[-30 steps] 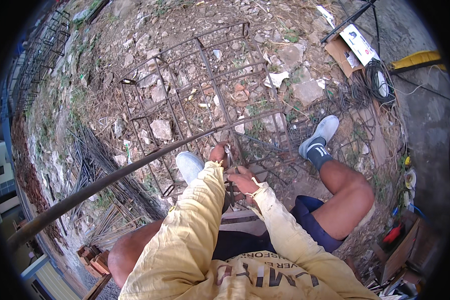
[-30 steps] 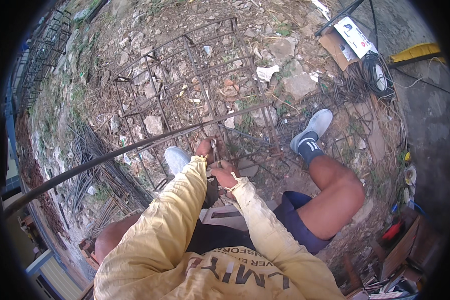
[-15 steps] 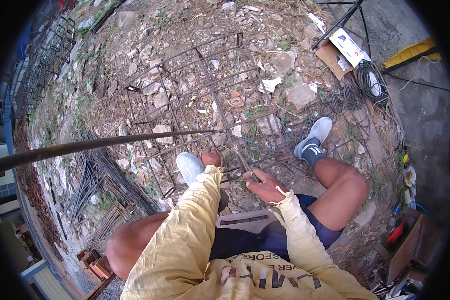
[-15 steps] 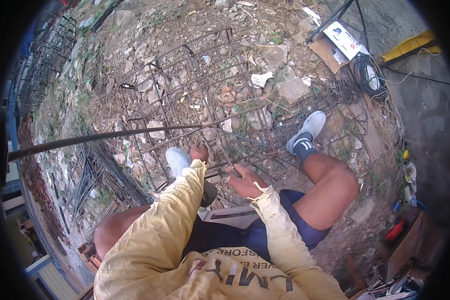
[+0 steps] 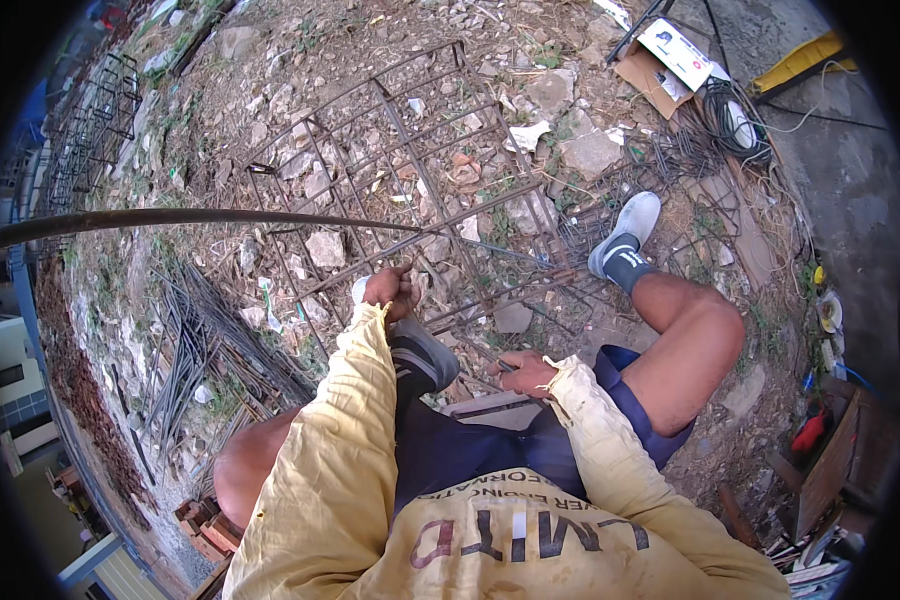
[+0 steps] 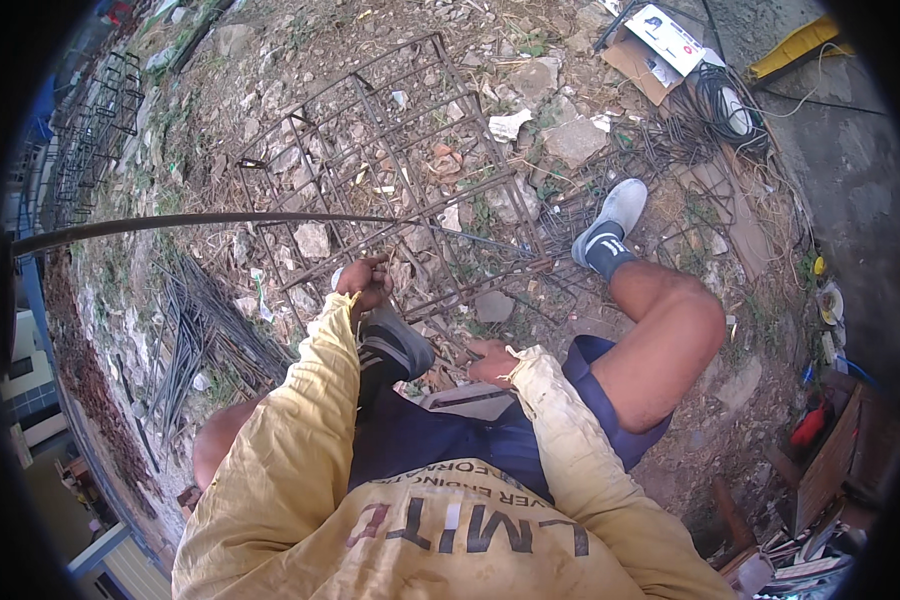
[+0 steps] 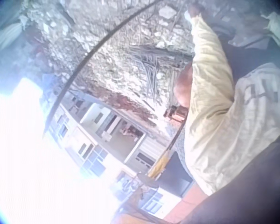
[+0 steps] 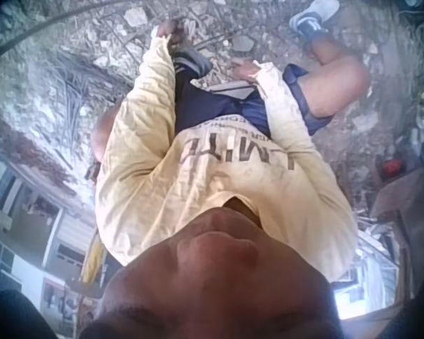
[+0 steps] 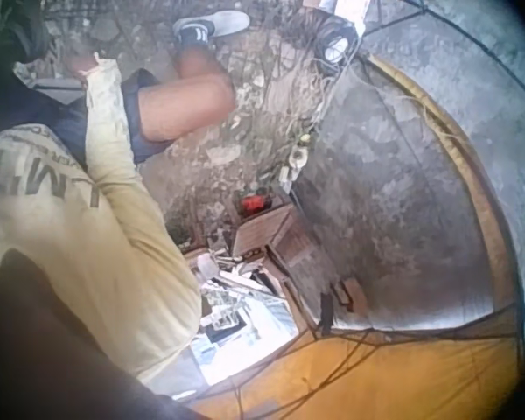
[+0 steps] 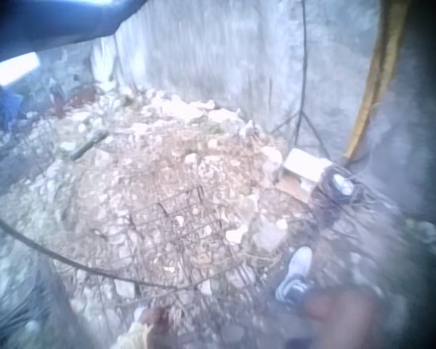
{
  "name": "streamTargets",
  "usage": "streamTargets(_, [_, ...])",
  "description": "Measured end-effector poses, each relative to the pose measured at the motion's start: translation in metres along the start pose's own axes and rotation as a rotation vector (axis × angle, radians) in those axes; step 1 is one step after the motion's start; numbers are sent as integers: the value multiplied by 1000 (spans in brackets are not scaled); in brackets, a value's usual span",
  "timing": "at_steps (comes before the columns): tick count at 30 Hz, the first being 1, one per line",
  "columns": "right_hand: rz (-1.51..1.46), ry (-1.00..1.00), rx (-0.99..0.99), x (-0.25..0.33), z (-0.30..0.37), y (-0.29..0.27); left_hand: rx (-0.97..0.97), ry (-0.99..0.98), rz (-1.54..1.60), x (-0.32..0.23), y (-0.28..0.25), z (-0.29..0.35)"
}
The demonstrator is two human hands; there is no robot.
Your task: The person sits on the ground and assembles a rebar cage by tying intersecting steel bars together with wire. They use pliers to twist and secure the wire at multiple junction points on the grid structure.
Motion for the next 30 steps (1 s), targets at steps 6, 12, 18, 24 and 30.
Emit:
streamTargets(6, [5,130,33,-4,1,9,286,817,-1436,-16,11,-23])
streamTargets(12, [-391,180,-129,49,-43,11,-211,585,-1557,-50,6,18])
streamTargets(18, [-715,272,-147,67,-151,36,-382,720,-1433,-65,-15,74])
streamTargets(24, [-729,319,-183,27,-228,26,-364,726,-1123,-62,-5,93])
streamTargets(30, [-649,427,20,67,-121,15,-356,678,-1169,-56,-6,82])
Point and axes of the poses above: each hand's wrist, its own z-axis away from the middle knuckle, its own y-axis out of the palm, x = y × z, the point moved 10 cm from there along -z, towards the middle knuckle, and after that the axes turned 8 degrees about -x, right-handed, at the moved point
